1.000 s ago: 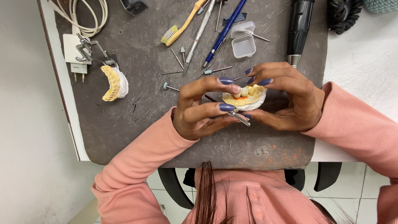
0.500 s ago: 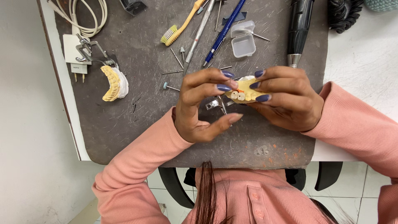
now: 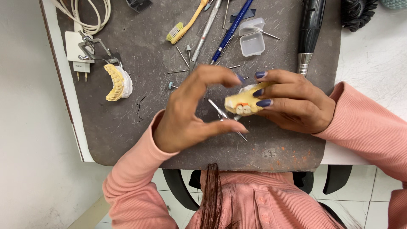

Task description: The person holds a plaster dental model with a wax occlusion rim and places artificial denture teeth onto it, pressing each tooth into position by hand and with a small metal instrument. They pick teeth one at a time from a small plastic box, adjust their placement on the wax, and at the end mount the model into a metal articulator on the bench.

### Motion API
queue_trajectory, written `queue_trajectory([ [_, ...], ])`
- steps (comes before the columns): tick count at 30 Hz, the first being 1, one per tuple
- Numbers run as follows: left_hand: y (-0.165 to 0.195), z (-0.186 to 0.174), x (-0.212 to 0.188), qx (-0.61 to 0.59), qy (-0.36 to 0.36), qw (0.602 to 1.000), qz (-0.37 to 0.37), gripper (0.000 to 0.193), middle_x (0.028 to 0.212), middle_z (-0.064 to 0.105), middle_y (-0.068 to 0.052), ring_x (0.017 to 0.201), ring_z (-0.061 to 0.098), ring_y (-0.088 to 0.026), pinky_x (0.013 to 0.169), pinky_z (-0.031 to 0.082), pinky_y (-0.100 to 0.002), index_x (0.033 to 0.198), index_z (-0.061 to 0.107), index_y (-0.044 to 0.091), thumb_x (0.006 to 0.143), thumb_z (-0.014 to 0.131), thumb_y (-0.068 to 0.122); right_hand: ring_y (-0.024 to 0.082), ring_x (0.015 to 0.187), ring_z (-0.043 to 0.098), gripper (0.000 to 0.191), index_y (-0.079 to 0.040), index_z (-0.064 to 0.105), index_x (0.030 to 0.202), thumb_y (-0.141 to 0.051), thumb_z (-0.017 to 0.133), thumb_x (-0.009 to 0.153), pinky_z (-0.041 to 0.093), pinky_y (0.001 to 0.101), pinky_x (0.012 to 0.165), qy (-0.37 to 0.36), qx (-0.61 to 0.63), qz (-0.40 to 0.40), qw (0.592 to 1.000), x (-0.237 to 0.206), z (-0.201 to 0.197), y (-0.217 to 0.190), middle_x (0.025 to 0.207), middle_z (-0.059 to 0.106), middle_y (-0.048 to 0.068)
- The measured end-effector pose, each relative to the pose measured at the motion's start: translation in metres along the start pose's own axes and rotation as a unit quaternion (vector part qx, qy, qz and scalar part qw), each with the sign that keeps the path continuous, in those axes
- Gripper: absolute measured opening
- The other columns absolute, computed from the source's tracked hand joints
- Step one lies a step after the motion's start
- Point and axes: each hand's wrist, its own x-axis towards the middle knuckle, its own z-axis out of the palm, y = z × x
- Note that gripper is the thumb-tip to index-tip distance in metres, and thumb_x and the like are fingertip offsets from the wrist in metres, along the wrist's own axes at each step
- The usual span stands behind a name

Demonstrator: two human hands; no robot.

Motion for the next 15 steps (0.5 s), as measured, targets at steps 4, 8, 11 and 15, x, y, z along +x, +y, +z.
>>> queue_trajectory([
  [4, -0.018, 0.007, 0.007, -0.358, -0.087, 0.903, -0.224, 0.052, 0.122, 0.064, -0.005, 0.106, 0.068, -0.009, 0.093, 0.06, -0.026, 0.144, 0.047, 0.008, 0.108, 0.049, 0.046, 0.038, 0.128, 0.06, 0.045, -0.002, 0.061, 0.124, -0.004, 0.086, 0.086, 0.054, 0.0461, 0.109, -0.029, 0.03, -0.006, 0.999, -0.006, -0.002, -0.001, 0.12, 0.063, 0.014],
  [8, -0.028, 0.016, -0.005, -0.325, -0.218, 0.896, -0.212, 0.059, 0.132, 0.064, -0.012, 0.12, 0.064, -0.015, 0.101, 0.056, -0.03, 0.162, 0.033, 0.001, 0.114, 0.047, 0.032, 0.035, 0.131, 0.057, 0.046, -0.008, 0.063, 0.123, -0.005, 0.083, 0.082, 0.042, 0.0549, 0.112, -0.044, 0.017, -0.02, 0.999, 0.003, 0.002, -0.001, 0.126, 0.066, 0.012],
  [11, -0.034, 0.02, -0.006, -0.395, -0.148, 0.875, -0.239, 0.062, 0.134, 0.067, -0.013, 0.121, 0.067, -0.016, 0.1, 0.059, -0.03, 0.165, 0.031, 0.001, 0.112, 0.054, 0.026, 0.034, 0.133, 0.05, 0.054, -0.008, 0.058, 0.127, -0.012, 0.088, 0.082, 0.042, 0.0507, 0.115, 0.021, -0.041, 0.01, 0.999, 0.013, 0.01, 0.001, 0.128, 0.058, 0.013],
  [15, -0.042, 0.02, 0.002, -0.415, -0.03, 0.886, -0.203, 0.067, 0.134, 0.07, -0.017, 0.125, 0.07, -0.021, 0.109, 0.06, -0.033, 0.164, 0.028, 0.005, 0.109, 0.064, 0.013, 0.029, 0.132, 0.049, 0.055, -0.003, 0.047, 0.133, 0.002, 0.081, 0.09, 0.051, 0.0371, 0.114, 0.079, -0.005, 0.141, 0.987, 0.014, 0.002, 0.002, 0.134, 0.039, 0.02],
])
